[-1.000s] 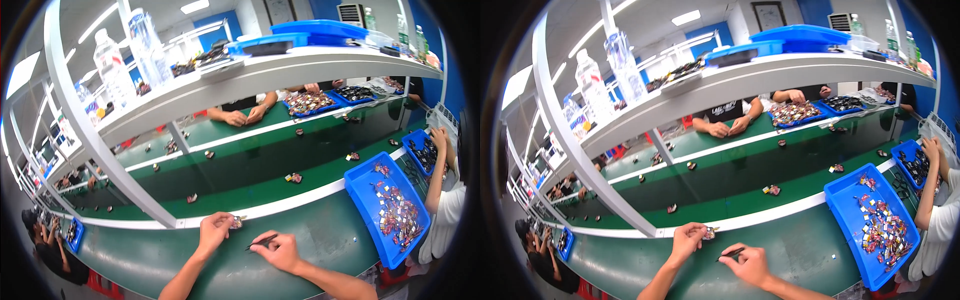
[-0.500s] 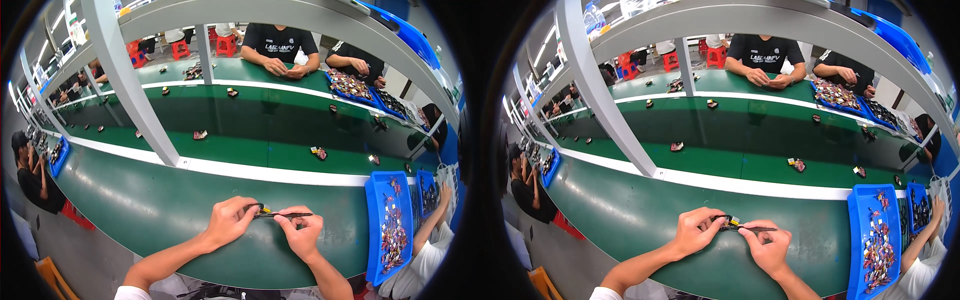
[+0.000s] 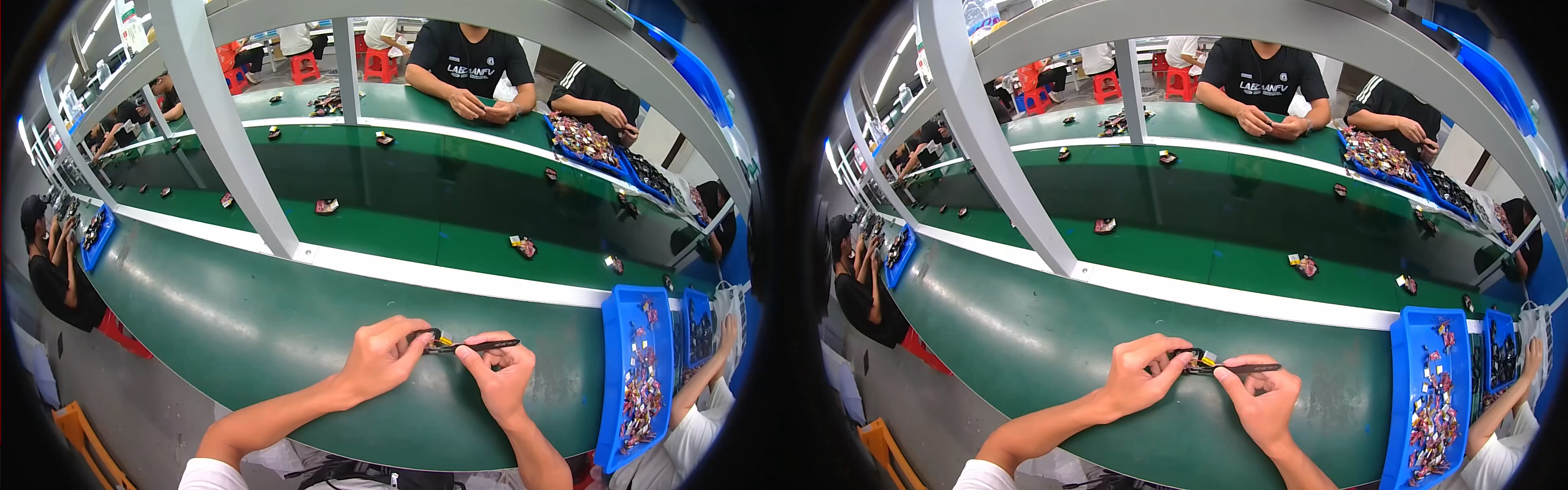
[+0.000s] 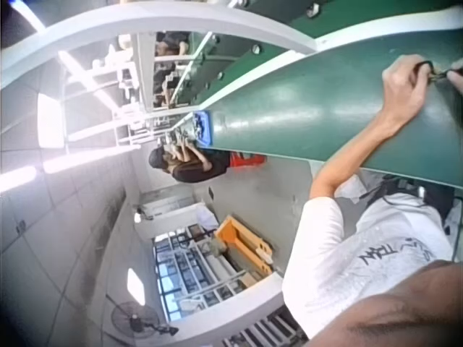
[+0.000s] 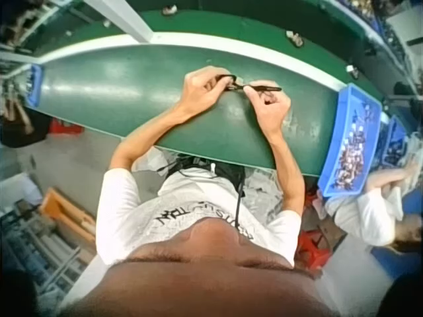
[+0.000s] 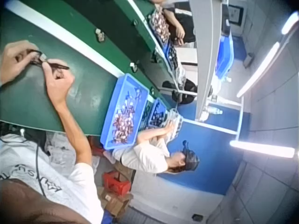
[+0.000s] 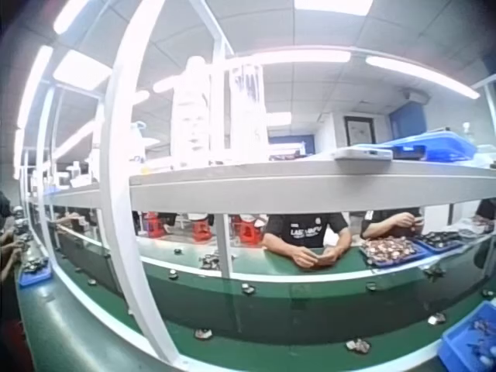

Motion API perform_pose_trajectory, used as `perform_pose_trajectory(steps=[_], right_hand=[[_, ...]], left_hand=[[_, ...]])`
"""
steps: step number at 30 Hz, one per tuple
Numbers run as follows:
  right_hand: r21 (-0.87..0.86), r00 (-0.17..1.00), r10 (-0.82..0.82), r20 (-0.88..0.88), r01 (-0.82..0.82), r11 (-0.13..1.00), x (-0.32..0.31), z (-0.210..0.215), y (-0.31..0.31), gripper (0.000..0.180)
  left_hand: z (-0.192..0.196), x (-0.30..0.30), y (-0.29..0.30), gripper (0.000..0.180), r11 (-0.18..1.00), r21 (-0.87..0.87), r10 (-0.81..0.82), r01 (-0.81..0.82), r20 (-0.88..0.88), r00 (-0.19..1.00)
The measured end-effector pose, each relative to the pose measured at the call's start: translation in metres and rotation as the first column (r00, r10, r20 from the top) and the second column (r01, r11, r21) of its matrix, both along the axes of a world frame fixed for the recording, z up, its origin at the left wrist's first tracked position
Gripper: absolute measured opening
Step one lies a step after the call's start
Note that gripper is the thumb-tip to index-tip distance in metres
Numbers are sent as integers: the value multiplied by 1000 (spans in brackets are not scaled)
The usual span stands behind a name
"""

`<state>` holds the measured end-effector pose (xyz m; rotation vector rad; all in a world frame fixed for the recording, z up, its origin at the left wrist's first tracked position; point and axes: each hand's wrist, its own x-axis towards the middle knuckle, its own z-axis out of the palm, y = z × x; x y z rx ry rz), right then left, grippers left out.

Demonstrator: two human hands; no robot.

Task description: The recorder is assembling small electronic components on a production line using tweezers.

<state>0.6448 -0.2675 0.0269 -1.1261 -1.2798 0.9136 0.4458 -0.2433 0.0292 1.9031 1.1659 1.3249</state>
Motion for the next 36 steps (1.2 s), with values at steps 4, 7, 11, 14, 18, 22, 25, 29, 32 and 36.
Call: perform_pose_trajectory(steps=[4,7,11,14,18,22,25,29,32,36], right_hand=[[-2,999,-11,-42,11,1000,-7,0,0,11],[4,1000,-4,-7,4,1000,-8,-5,1,11],[69,996,-29,85,23,997,-8,-9,2,13],[71,995,-29,100,22,997,-10,-6,2,14],[44,996,-11,89,7,999,-9,-9,3,14],[-7,1000,4,18,-4,1000,-13,-1,3,13],[-45,999,23,-24,-25,999,-16,0,3,12],[-52,998,48,-45,-51,997,-16,-1,3,12],[-94,990,61,-129,-73,993,-15,-3,6,11],[-168,961,59,-272,-108,980,-18,3,6,11]], left_hand=[[0,-5,2,14,1000,12,-12,13,-28,1000],[-1,-7,3,14,1000,15,-15,15,-29,999],[-1,-7,2,13,1000,5,-13,13,-23,1000],[-2,-7,2,13,1000,-1,-10,10,-7,1000],[-2,-10,2,13,999,-26,-26,26,17,1000],[-1,-13,1,13,994,-102,-44,49,52,998],[-2,-16,2,13,992,-104,-66,71,56,996],[-2,-18,2,13,990,-114,-79,85,62,995],[-1,-19,3,13,987,-128,-92,101,72,993],[-4,-20,3,13,990,-89,-101,106,58,993]])
